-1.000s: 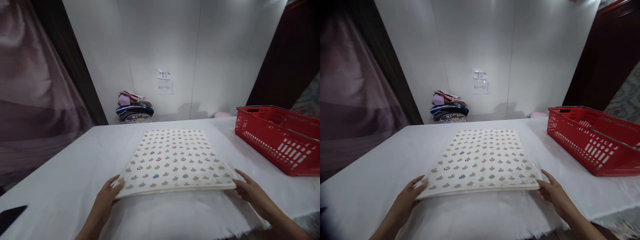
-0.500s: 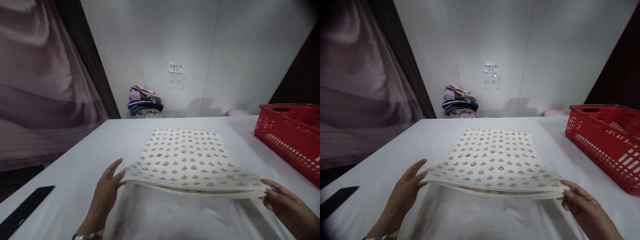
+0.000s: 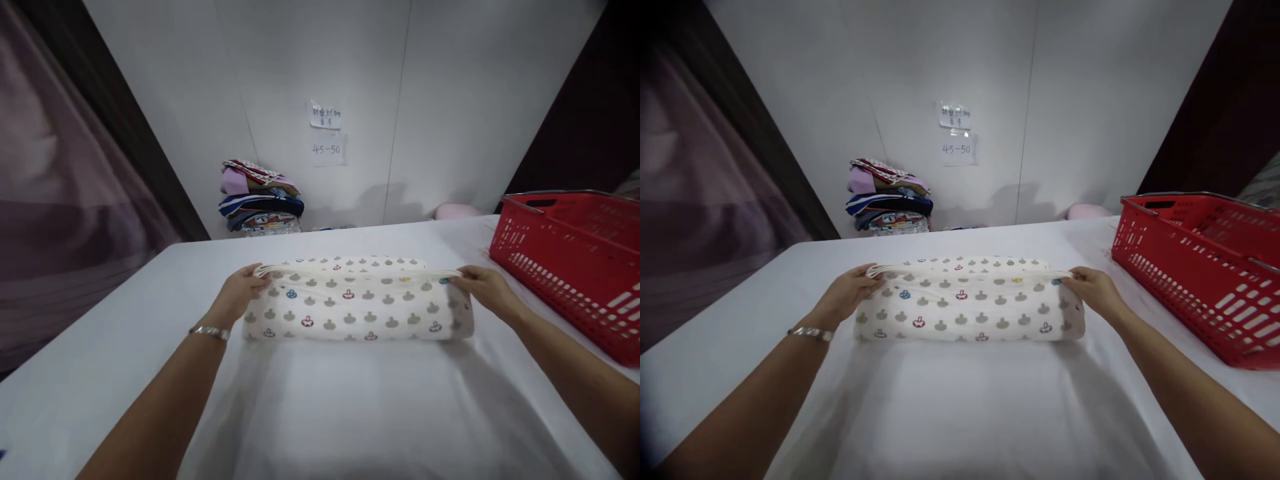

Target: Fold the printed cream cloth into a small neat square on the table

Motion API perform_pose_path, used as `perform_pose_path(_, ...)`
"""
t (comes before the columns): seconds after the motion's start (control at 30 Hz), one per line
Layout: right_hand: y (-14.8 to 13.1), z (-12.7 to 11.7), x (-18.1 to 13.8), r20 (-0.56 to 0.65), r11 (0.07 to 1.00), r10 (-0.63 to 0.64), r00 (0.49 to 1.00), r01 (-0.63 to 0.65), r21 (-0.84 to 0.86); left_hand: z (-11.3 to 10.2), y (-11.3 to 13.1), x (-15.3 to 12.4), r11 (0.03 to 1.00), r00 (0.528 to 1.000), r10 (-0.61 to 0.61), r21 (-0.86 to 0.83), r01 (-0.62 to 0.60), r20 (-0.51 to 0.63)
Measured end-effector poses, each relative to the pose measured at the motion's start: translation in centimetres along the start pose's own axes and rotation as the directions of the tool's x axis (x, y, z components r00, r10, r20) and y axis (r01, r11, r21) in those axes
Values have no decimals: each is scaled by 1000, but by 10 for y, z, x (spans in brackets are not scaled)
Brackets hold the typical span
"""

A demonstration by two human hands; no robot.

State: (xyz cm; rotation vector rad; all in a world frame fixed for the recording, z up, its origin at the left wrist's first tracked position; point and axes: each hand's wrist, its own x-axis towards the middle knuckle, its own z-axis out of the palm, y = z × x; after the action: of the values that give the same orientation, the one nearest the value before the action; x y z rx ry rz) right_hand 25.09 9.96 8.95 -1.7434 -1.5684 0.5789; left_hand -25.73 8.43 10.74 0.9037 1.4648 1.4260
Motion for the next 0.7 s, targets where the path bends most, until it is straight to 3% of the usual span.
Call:
perform_pose_path(0.07, 8, 16, 33, 13, 995, -2, 1000, 3, -96, 15, -11, 28, 958, 997, 4, 285, 18, -76)
perform_pose_path(0.17, 18, 42, 66, 76, 989, 45, 996, -34, -143, 29, -27, 62, 721, 992, 70, 693, 19, -100)
perform_pose_path(0.23, 23, 56, 77, 91, 988, 110, 990, -99, -117, 31, -33, 78, 577, 992, 97, 817, 11, -82)
perform_pose_path(0.33, 27, 67, 86, 56, 987, 156, 986, -154, -35, 30, -31, 96, 504, 991, 116, 864, -2, -65)
perform_pose_path(0.47, 28, 77, 106, -125, 995, 98, 987, -94, 32, 39, -23, 117, 447, 972, 212, 895, -5, -100)
perform_pose_path(0.57, 31, 90, 124, -166, 991, 75, 983, -92, -97, 54, -31, 133, 353, 962, 266, 935, -35, -64)
perform_pose_path(0.63, 34, 98, 132, -141, 963, 99, 985, -131, -237, 62, -42, 144, 308, 973, 221, 951, -10, -61)
perform_pose_path(0.7, 37, 103, 139, -126, 938, 105, 986, -140, -317, 65, -54, 154, 322, 983, 158, 946, 42, -97)
